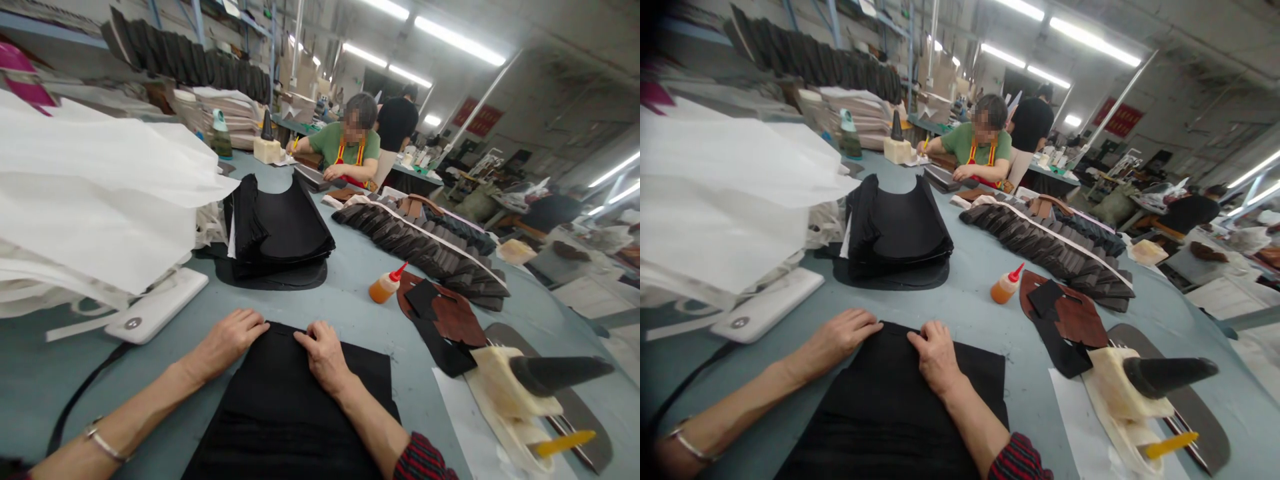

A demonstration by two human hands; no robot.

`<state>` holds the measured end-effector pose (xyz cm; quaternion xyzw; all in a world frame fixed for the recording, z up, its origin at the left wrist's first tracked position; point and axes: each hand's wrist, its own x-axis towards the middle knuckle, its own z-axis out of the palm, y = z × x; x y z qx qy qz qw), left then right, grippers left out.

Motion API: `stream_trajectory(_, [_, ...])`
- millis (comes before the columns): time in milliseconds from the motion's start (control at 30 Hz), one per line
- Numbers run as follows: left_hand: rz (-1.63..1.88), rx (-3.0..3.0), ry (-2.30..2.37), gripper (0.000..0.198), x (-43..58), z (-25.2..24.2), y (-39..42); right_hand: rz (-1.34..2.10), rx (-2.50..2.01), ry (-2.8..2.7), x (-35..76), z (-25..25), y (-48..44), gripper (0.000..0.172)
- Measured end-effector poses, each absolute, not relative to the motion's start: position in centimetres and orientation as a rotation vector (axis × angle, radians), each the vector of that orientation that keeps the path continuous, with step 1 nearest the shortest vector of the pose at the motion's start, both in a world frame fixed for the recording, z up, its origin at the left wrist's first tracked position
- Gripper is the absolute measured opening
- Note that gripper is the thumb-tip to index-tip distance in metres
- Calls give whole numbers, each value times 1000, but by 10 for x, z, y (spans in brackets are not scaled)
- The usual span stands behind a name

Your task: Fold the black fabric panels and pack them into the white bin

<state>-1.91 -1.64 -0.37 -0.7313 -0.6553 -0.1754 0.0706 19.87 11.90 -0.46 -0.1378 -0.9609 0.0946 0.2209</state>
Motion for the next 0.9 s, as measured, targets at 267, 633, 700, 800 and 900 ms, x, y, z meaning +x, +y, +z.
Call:
stream_trajectory(267, [-758, -1940, -2678, 32, -11, 13, -28, 123, -467, -2764, 199, -3, 115, 38])
stream_trajectory(633, [-926, -1695, -3123, 15, 11, 22, -25, 281, -477, -2548, 199, -6, 116, 21])
stream_trajectory(700, [-911, -1683, -3098, 17, 11, 24, -25, 318, -497, -2522, 199, -6, 116, 13])
stream_trajectory(800, [-869, -1623, -3117, 17, 12, 24, -25, 343, -499, -2519, 199, -4, 115, 5])
stream_trajectory(900, [-814, -1654, -3099, 14, 16, 23, -24, 337, -478, -2549, 199, -2, 115, 3])
